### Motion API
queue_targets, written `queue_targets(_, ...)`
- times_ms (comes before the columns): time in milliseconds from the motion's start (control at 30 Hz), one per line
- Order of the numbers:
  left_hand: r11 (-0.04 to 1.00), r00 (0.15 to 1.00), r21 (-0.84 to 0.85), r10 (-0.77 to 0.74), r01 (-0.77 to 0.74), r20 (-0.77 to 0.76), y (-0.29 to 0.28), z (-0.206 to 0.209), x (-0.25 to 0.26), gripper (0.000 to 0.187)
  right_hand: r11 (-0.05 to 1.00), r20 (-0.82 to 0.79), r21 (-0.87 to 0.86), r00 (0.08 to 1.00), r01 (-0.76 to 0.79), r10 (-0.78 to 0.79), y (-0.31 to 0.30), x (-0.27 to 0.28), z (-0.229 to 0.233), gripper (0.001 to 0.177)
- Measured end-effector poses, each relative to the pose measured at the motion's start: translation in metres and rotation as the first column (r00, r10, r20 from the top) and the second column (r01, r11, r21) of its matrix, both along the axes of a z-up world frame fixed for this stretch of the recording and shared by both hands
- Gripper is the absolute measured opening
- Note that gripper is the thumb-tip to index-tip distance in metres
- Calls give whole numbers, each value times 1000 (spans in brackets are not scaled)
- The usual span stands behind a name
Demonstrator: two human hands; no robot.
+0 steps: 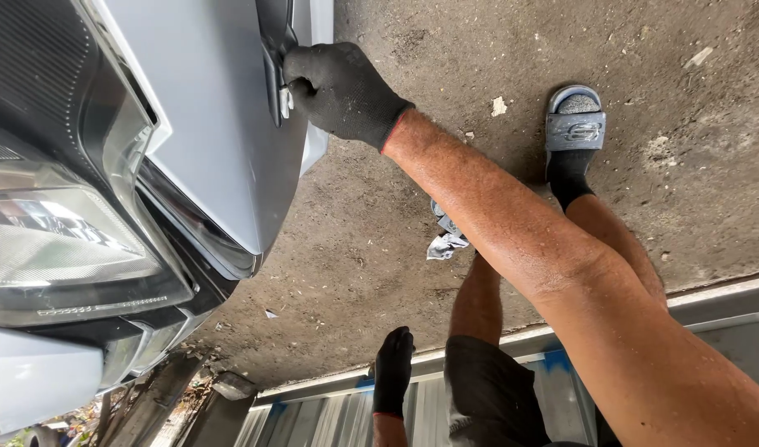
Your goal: The person cleans the front bumper and headlight area of a silver car using a white cloth. They wipe the surface around the fog light and the lower grille section while wearing black gloves.
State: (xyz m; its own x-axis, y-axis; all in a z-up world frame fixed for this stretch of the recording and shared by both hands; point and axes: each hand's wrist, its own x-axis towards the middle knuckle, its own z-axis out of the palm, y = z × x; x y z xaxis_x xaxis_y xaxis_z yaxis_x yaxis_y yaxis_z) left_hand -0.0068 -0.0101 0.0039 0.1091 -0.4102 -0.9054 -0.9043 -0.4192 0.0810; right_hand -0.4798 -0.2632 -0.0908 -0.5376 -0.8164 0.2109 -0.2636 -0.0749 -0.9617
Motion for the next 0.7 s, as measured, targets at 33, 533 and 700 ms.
queue_targets(33, 1000, 1000, -2, -4, 4, 0, -2, -1, -2, 41, 1000, 0, -2, 1000, 4, -4, -1, -3, 0, 7)
queue_targets(533, 998, 996, -30, -58, 56, -62, -6, -2, -30, 42, 988, -171, 44, 973, -147, 153, -5, -27, 5, 8)
queue_targets(700, 992, 993, -33, -121, 121, 4, -17, 22, -72, 42, 975, 93, 165, 986, -151, 137, 22, -15, 12, 18)
